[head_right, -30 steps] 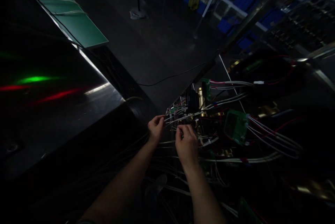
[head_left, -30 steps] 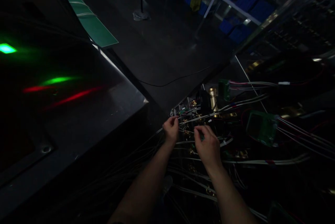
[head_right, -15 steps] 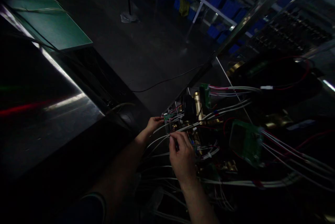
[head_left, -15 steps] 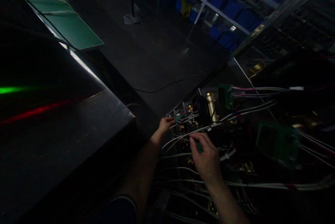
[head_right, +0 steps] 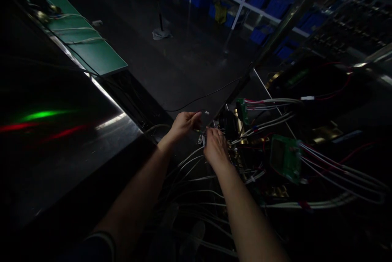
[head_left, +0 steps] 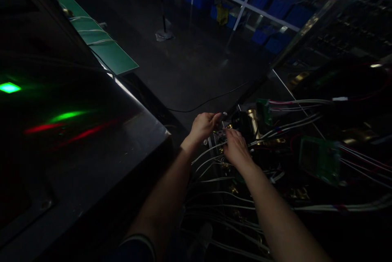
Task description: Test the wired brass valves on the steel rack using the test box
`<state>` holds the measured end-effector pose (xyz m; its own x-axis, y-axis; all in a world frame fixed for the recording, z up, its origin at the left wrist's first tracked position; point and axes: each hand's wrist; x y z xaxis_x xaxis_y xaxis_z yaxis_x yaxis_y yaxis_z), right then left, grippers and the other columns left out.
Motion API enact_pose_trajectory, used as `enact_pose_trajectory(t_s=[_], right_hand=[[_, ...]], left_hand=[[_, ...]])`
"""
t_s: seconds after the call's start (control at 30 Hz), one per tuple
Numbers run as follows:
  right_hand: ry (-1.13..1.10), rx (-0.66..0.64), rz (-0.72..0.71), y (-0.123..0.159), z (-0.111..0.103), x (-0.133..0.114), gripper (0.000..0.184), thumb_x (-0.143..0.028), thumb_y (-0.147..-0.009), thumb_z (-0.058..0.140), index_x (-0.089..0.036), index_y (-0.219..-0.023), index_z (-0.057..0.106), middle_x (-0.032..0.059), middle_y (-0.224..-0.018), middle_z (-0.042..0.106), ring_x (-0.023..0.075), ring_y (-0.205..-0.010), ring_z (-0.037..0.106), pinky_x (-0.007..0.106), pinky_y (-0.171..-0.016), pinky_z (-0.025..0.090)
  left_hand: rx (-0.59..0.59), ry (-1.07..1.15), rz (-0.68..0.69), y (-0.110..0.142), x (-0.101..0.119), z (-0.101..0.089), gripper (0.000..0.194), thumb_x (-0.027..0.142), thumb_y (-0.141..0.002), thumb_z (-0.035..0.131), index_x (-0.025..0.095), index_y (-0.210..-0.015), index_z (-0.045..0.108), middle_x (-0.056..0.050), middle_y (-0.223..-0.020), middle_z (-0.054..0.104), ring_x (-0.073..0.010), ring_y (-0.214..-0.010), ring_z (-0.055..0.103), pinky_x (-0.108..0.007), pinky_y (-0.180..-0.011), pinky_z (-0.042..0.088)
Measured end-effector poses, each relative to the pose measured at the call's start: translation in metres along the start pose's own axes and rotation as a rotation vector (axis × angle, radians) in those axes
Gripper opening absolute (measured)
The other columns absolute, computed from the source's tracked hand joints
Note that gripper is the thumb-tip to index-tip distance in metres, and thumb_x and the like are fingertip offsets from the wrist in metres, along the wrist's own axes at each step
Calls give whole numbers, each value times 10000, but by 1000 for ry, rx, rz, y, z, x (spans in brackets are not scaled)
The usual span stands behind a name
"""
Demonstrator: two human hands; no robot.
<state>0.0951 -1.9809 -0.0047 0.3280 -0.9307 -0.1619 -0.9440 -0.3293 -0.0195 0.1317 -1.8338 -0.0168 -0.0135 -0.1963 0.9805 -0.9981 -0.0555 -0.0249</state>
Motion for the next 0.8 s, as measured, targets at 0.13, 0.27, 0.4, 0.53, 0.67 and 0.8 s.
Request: enact_pose_trajectory(t_s=[0.13,0.27,0.4,0.53,0.67,0.8], right_hand=[[-5,-53,76,-12,4,3,470,-38,-757,461,-140,-1206,554,138,-1146,616,265,-1085,550,394,-897,428],[-50,-29,162,-23,3,7,309,-75,-804,449,-137,-1025,656,151,-1052,634,279,-1042,563,367,-847,416],[-128,-13,233,-30,0,16,252,-97,-827,444,-112,-957,659,146,-993,643,232,-964,594,296,-787,421],[-187,13,285,-35,1,25,221,-142,-839,450,-107,-933,646,117,-937,657,191,-876,608,266,-742,429],[-231,35,316,-40,3,30,192,-194,-828,455,-134,-842,638,73,-784,658,177,-750,600,266,-673,430],[-268,98,303,-39,5,30,233,-196,-788,473,-133,-960,616,74,-816,661,177,-750,600,282,-695,445]], left_hand=[[-66,158,-50,-19,29,6,387,429,-855,532,132,-635,649,-26,-437,567,-112,-424,520,-213,-509,382],[-99,268,-129,-37,42,12,388,396,-879,500,112,-655,641,-29,-424,555,-120,-398,517,-238,-526,420],[-16,437,-21,-37,33,9,232,293,-860,547,123,-757,666,-64,-713,680,-137,-695,633,-240,-718,467],[370,525,-52,-14,-8,16,162,287,-822,592,164,-886,675,-54,-1024,667,-152,-1023,573,-218,-870,418],[259,801,-323,11,-48,41,280,392,-793,597,129,-865,660,-34,-789,656,-140,-751,600,-240,-685,472],[246,974,-372,15,-60,54,321,426,-682,698,119,-750,638,16,-612,584,-92,-559,540,-233,-602,468]])
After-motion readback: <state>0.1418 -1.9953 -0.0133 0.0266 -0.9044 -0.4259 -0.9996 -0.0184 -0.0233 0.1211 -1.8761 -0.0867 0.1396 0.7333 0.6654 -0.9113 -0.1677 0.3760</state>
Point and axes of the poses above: each hand's wrist, its own y-axis away from the middle knuckle, its own z-axis out of the palm, x = y × z
